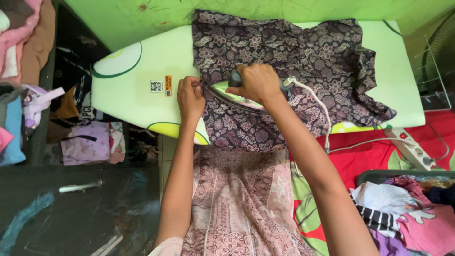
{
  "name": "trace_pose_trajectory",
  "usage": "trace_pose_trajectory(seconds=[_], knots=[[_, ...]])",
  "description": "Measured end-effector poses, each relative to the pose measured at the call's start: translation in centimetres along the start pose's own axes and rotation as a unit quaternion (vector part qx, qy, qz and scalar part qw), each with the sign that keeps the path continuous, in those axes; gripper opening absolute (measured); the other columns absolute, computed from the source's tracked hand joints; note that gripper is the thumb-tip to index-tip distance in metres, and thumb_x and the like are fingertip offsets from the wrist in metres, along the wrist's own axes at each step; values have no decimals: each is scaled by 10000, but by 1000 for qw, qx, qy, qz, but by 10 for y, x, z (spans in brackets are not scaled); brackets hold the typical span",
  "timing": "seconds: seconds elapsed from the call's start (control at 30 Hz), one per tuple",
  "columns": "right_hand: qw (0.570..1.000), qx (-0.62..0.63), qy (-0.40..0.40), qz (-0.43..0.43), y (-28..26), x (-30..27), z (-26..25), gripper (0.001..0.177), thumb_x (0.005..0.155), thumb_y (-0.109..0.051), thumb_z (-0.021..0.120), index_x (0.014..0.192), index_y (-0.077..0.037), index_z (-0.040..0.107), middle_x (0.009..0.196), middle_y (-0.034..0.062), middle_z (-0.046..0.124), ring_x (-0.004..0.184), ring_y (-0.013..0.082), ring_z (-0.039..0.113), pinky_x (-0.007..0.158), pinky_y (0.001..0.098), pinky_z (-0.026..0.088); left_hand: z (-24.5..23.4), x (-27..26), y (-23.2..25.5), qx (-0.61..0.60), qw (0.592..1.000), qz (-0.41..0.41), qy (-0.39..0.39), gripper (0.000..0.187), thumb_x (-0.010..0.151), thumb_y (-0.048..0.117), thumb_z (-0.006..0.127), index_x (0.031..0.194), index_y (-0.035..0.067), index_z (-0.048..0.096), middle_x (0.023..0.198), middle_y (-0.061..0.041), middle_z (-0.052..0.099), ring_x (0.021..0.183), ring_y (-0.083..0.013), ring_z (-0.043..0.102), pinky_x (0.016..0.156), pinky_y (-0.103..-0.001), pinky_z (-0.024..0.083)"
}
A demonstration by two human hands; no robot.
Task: The person irons a dark floral-patterned dress on an ironing board, smoothing and folding it before placing it aside. Then the person irons a pink Minnie Mouse t-shirt, smoothing the front and sleeves before folding it.
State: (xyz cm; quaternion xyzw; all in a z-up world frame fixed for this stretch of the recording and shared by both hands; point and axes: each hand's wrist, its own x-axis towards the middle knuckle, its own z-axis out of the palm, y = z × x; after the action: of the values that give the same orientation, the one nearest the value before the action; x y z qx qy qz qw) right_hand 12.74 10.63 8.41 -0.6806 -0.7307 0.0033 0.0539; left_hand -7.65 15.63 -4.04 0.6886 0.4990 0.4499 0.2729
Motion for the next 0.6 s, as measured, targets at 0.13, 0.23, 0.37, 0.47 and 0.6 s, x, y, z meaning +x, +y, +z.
trace_pose_trajectory(seconds=[0.13,0.23,0.37,0.47,0.6], knots=[[999,7,-40,23,-1,-8,-9,586,777,-645,797,963,-95,715,788,180,730,747,365,732,720,488,576,-15,-10,8,7,998,60,-19,284,874,-157,577,1106,5,599,1072,-170,593,1019,-354,636,874,-443,515],[997,14,-50,54,4,-29,-16,590,748,-632,805,982,-97,721,792,185,731,747,369,731,703,497,573,-23,-12,8,-2,997,64,-53,289,878,-163,558,1112,-1,607,1093,-172,587,1035,-345,619,852,-423,516],[997,4,-44,56,-1,-28,-14,611,751,-644,807,979,-84,721,789,195,730,745,378,729,699,497,576,-24,-11,-1,86,991,77,-64,266,873,-112,604,1096,31,631,1154,-147,621,1150,-333,593,1019,-448,447],[998,5,-45,38,-18,-5,-7,613,762,-654,800,950,-76,721,784,192,731,730,375,731,692,492,582,-31,-8,-12,194,974,113,-42,274,936,-37,631,1194,55,656,1327,-126,622,1317,-324,535,1190,-506,311],[999,21,-29,13,-30,5,-5,625,744,-663,799,938,-74,723,782,192,729,700,381,724,662,493,582,-46,-13,-20,250,962,96,-50,335,981,42,615,1309,79,678,1460,-144,574,1420,-337,435,1218,-572,196]])
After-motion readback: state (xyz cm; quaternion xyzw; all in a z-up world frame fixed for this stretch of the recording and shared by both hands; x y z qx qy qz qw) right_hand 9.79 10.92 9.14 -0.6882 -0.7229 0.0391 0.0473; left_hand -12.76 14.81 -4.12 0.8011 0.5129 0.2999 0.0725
